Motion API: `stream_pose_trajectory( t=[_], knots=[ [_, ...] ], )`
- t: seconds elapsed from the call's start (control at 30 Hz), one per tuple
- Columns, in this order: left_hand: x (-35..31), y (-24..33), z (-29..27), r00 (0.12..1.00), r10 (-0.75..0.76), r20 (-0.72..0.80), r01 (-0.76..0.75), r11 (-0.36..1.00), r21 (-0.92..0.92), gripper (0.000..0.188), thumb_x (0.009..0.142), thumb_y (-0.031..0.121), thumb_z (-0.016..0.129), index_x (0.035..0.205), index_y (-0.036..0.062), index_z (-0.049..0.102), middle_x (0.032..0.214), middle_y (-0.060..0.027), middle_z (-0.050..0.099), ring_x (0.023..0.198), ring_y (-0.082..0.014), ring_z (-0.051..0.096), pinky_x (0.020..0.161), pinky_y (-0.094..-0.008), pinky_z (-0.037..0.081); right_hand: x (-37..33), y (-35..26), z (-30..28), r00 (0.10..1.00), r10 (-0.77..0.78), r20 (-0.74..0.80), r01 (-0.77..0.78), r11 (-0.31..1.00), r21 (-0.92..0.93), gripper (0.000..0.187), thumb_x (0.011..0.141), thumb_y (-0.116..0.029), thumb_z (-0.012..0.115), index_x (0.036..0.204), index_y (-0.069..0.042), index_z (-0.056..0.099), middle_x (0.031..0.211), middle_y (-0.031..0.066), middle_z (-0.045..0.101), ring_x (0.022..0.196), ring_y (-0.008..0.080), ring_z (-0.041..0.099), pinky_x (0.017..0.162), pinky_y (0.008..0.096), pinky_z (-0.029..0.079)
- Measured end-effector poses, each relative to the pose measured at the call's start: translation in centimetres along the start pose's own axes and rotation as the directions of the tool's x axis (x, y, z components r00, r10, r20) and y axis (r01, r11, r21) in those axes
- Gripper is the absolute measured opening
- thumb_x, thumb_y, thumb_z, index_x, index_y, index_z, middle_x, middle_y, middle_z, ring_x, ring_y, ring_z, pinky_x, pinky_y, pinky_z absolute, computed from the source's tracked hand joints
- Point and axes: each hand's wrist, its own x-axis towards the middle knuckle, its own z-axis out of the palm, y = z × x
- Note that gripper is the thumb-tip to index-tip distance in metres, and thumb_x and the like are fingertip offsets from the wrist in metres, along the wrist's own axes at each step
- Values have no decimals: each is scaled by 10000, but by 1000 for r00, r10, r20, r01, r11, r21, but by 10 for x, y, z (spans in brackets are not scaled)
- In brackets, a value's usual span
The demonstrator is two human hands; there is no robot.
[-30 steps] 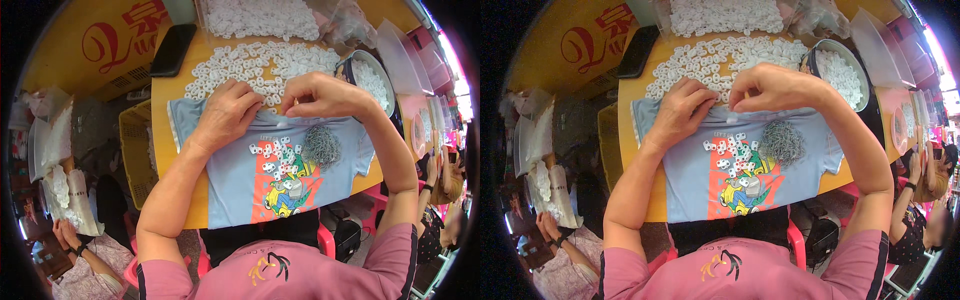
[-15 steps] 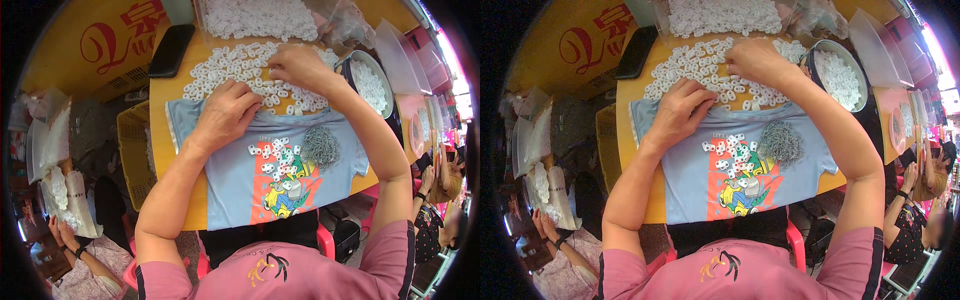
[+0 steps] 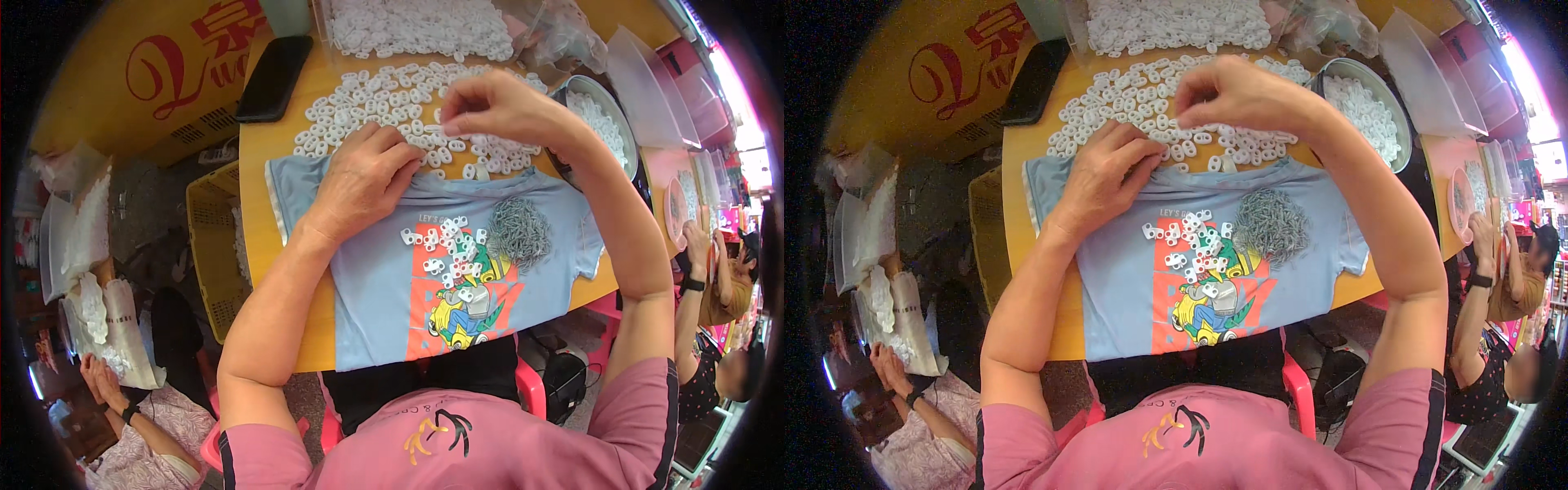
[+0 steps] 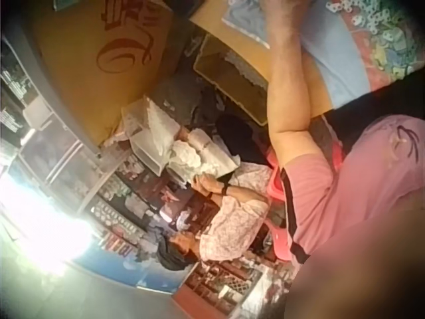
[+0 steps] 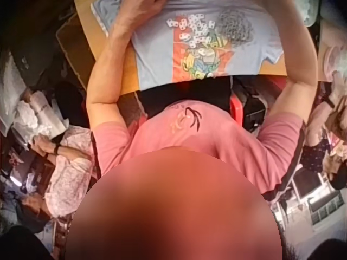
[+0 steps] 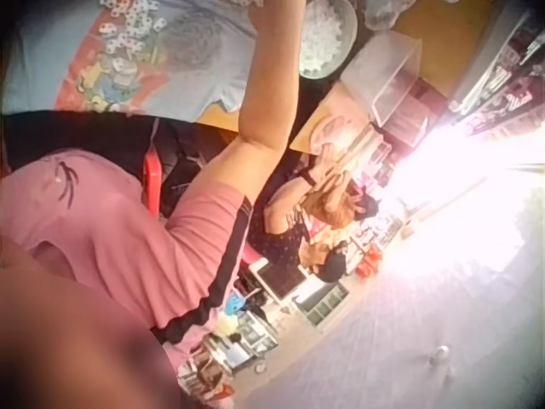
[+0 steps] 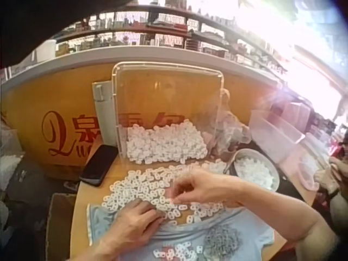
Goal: Sorting and arranging small white plastic clips or tags on a t-shirt at a workbench.
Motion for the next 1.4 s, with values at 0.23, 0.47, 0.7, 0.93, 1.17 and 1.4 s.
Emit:
stream_pose_trajectory(
  t=[0.23, 0.47, 0.7, 0.93, 1.17, 1.4],
  knots=[
    [0, -1, 0, 1000, 10, 6, -10, 1000, 1, 87, 887, 77, 742, 971, 56, 740, 907, -98, 662, 892, -314, 623, 784, -439, 535, -37, 10, 6, 998, 0, -57, -6, 994, -106, 258, 970, -149, 735, 1174, 8, 749, 972, 95, 772, 896, 157, 701, 810, 324, 555],
    [-1, -1, 0, 1000, 10, 12, -10, 1000, 1, 94, 887, 72, 746, 980, 60, 744, 898, -96, 657, 896, -313, 626, 781, -436, 530, -22, 22, 48, 934, -205, -294, 8, 832, -555, 194, 939, -199, 734, 1083, -78, 781, 965, 145, 748, 901, 328, 721, 801, 422, 565],
    [-1, 1, -1, 1000, 2, 19, -3, 1000, 16, 109, 885, 73, 748, 994, 66, 753, 912, -100, 655, 888, -312, 625, 777, -428, 532, 7, 14, 60, 916, -234, -325, 40, 862, -505, 188, 943, -234, 719, 1024, -77, 782, 955, 126, 758, 893, 361, 720, 777, 455, 561],
    [5, 10, -6, 996, 74, 47, -79, 990, 115, 197, 901, 63, 741, 1098, 74, 749, 1169, -103, 696, 1110, -358, 613, 967, -459, 514, -4, 35, 16, 882, -217, -418, 18, 903, -430, 206, 957, -193, 722, 1053, -17, 771, 975, 169, 768, 905, 343, 741, 804, 417, 567],
    [2, 3, -4, 994, 40, 99, -47, 997, 63, 270, 899, 61, 730, 1169, 63, 740, 1254, -89, 710, 1228, -357, 589, 1086, -470, 480, -26, 39, 24, 947, -203, -250, 73, 891, -447, 218, 960, -262, 685, 1042, -90, 791, 1000, 151, 761, 958, 381, 718, 839, 479, 569],
    [4, 3, -1, 994, 93, 64, -98, 992, 74, 211, 886, 73, 747, 1095, 41, 752, 1136, -82, 719, 1144, -334, 612, 1002, -444, 514, -4, 28, 45, 926, -238, -294, 56, 854, -517, 201, 950, -262, 692, 1025, -106, 792, 984, 131, 737, 951, 372, 716, 823, 491, 566]
  ],
)
